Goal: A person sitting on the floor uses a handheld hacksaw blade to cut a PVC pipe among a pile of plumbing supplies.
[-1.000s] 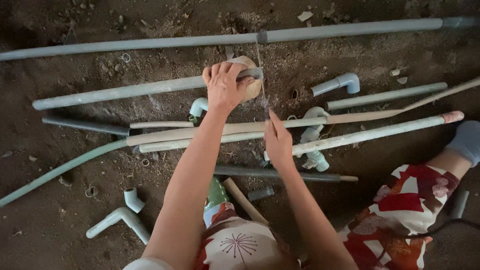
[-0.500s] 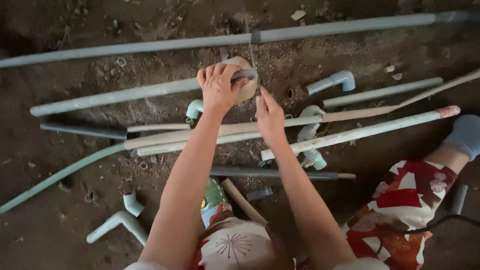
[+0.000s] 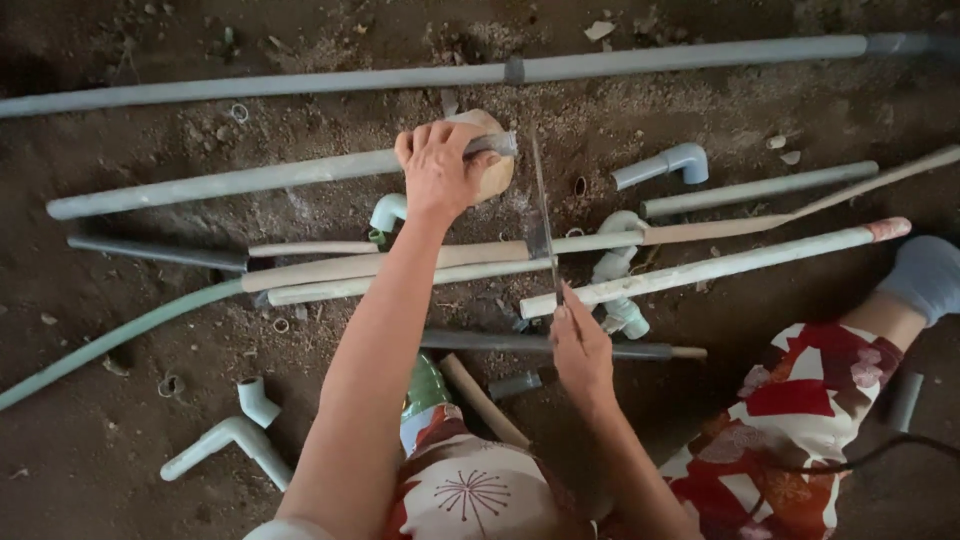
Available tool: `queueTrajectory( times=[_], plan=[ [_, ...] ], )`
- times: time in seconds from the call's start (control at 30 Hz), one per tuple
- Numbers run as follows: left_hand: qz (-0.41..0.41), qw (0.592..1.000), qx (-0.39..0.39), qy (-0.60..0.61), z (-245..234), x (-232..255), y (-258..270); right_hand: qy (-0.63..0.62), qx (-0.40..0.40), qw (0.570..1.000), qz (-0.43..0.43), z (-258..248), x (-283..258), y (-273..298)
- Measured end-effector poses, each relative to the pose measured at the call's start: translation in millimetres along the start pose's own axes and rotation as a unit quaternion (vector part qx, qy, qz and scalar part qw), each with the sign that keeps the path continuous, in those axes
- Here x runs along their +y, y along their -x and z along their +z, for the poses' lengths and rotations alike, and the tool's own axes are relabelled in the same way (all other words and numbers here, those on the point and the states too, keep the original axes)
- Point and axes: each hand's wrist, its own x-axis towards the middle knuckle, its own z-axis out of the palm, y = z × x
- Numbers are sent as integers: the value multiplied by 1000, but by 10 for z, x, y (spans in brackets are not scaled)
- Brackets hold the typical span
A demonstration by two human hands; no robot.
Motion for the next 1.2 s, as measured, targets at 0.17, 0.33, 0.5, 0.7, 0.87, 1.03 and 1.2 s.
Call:
queueTrajectory(
  times=[0.17, 0.33, 0.5, 0.7, 0.87, 1.03, 1.2],
  plan=[
    [-21, 999, -27, 37, -163, 109, -25, -4, -24, 999, -38, 87, -99, -253],
    [-31, 998, -40, 42, -203, 123, -24, -22, -59, 994, -90, 168, 112, -437],
    [-19, 997, -29, 65, -326, 198, -22, -23, -52, 996, -69, 174, 85, -405],
    [-28, 999, -27, 34, -185, 140, -15, -30, -67, 995, -71, 191, -84, -371],
    [-37, 995, -67, 71, -399, 217, -26, -36, -53, 994, -84, 369, -551, -729],
    [-64, 993, -89, 50, -216, 145, -51, -31, -47, 986, -157, 490, -620, -1075],
    [-63, 994, -75, 55, -342, 204, -23, -8, -62, 993, -101, 447, -505, -670]
  ],
)
